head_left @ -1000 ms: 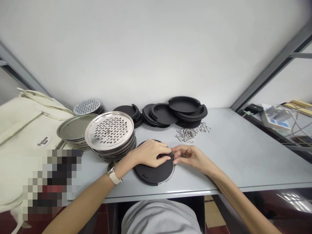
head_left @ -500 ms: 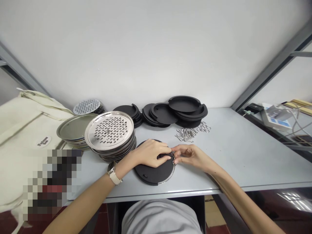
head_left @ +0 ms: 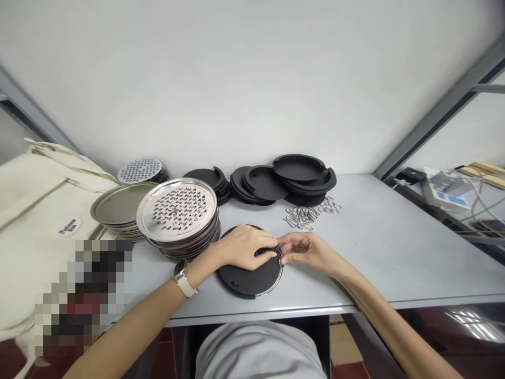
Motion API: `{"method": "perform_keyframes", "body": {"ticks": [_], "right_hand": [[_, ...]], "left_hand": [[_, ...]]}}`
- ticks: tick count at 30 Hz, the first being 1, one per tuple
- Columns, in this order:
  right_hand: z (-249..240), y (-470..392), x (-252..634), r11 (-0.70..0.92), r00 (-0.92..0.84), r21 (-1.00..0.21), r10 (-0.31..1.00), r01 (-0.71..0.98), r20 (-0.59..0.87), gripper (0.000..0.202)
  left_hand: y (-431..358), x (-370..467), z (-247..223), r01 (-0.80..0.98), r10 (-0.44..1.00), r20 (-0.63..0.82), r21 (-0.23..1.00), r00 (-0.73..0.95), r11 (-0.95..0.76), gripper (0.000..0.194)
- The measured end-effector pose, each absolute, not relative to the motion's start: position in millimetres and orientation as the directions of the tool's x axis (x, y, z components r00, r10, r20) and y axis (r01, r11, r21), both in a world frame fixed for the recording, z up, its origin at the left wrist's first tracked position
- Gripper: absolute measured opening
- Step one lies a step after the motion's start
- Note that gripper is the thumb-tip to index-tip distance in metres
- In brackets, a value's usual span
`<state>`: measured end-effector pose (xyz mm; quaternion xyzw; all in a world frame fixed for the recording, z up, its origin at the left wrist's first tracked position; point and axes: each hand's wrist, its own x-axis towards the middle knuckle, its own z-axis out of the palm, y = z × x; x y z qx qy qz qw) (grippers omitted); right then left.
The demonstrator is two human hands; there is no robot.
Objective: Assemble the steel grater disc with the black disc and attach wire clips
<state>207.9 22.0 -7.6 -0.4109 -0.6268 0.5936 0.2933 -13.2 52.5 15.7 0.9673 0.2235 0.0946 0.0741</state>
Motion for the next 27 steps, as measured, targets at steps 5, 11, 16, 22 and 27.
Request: {"method": "perform_keyframes", "body": {"ticks": [5,11,16,22,27], "right_hand": [[-2.9,22.4,206.9,-0.047,-0.501,-0.983,0.855,0.177,-0.131,0.032],[-1.5,22.9,207.6,-0.015,-0.519,-0.981,0.847,0.193,-0.115,0.033],[-1.8,21.1,209.7,0.002,-0.524,-0.978,0.845,0.206,-0.109,0.034],[-0.8,19.6,209.9,0.017,-0.527,-0.976,0.844,0.218,-0.103,0.035],[-4.5,16.7,209.5,0.02,-0.487,-0.976,0.869,0.219,-0.092,0.038]], "left_hand": [[51.8,-13.0,16.0,0.42,0.449,0.155,0.191,0.88,-0.887,0.019],[52.2,-13.6,15.3,0.429,0.463,0.157,0.209,0.872,-0.879,0.018],[52.4,-13.9,15.8,0.436,0.474,0.159,0.224,0.866,-0.872,0.018],[51.6,-13.9,16.6,0.439,0.478,0.155,0.228,0.865,-0.869,0.019],[51.3,-13.7,15.9,0.44,0.478,0.156,0.224,0.865,-0.87,0.019]]}}
